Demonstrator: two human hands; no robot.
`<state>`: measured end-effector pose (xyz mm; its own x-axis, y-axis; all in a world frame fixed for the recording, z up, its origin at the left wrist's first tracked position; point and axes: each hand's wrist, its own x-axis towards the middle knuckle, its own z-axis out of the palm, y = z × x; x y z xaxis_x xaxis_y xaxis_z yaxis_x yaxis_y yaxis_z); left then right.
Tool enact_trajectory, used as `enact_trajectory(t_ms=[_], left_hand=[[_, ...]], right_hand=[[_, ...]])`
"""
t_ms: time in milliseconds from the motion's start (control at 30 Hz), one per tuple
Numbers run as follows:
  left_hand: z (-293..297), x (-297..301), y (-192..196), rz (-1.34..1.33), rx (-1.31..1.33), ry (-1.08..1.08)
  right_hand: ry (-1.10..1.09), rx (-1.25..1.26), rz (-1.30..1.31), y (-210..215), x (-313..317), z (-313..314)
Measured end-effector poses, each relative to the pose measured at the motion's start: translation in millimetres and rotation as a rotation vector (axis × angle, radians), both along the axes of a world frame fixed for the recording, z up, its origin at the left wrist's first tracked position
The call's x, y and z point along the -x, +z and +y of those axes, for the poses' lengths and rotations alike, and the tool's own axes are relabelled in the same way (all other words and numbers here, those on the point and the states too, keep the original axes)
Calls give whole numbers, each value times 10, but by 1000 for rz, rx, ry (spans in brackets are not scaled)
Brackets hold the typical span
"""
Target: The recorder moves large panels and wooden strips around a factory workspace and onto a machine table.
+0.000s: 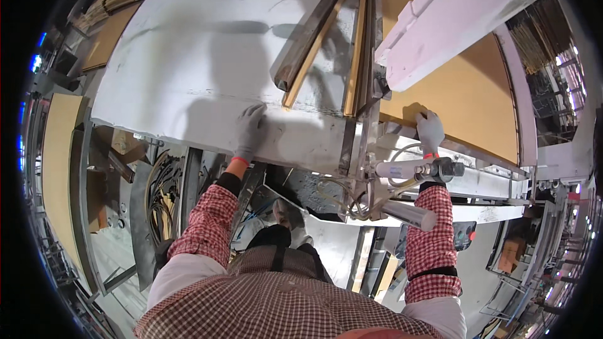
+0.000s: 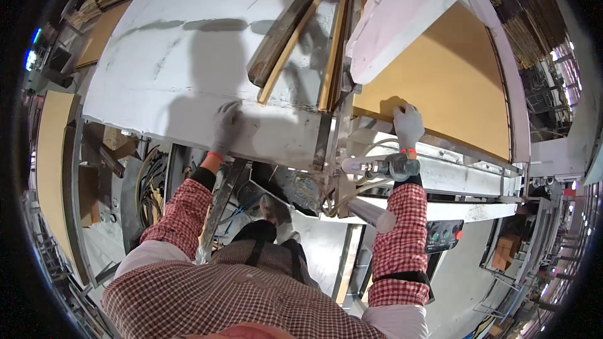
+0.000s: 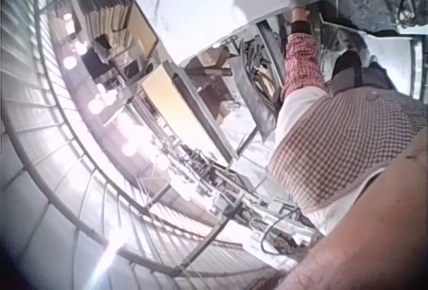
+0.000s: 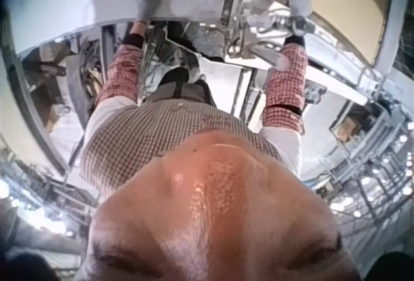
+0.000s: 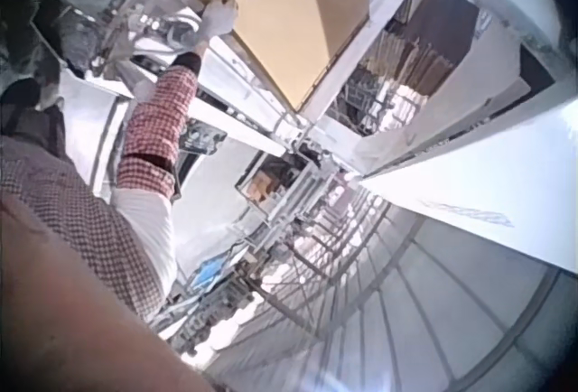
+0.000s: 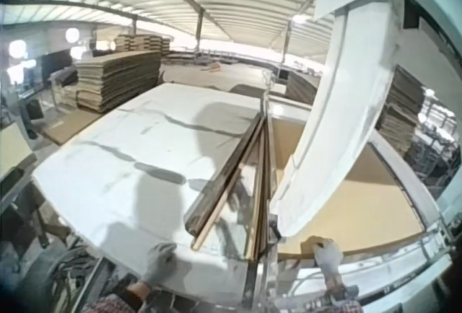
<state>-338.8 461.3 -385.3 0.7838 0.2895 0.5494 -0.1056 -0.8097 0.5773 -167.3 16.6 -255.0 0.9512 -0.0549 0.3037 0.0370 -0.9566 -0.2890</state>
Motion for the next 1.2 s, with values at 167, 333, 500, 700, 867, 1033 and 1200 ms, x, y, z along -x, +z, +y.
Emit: enact_trajectory(t_ms=[167,333,500,700,867,1033,1200], left_hand=[[-726,-433,609,-29,672,-107],[-1208,-855,538,290,587,186],[-1640,-1108,359,118,352,90],[-1916,-1970,553,481,774,-117],[-1613,-2246,386,538,904,-362],[-1168,-2265,164,556,617,-636],[-1429,-2189,462,463,336,-747]], right_hand=[[-31,23,46,-6,3,-30],[-31,40,68,11,16,-7],[-23,-1,93,30,-18,23],[57,100,82,59,-70,-59],[-33,64,154,81,-148,105],[25,-23,142,153,-107,231],[-69,14,149,122,-73,90]])
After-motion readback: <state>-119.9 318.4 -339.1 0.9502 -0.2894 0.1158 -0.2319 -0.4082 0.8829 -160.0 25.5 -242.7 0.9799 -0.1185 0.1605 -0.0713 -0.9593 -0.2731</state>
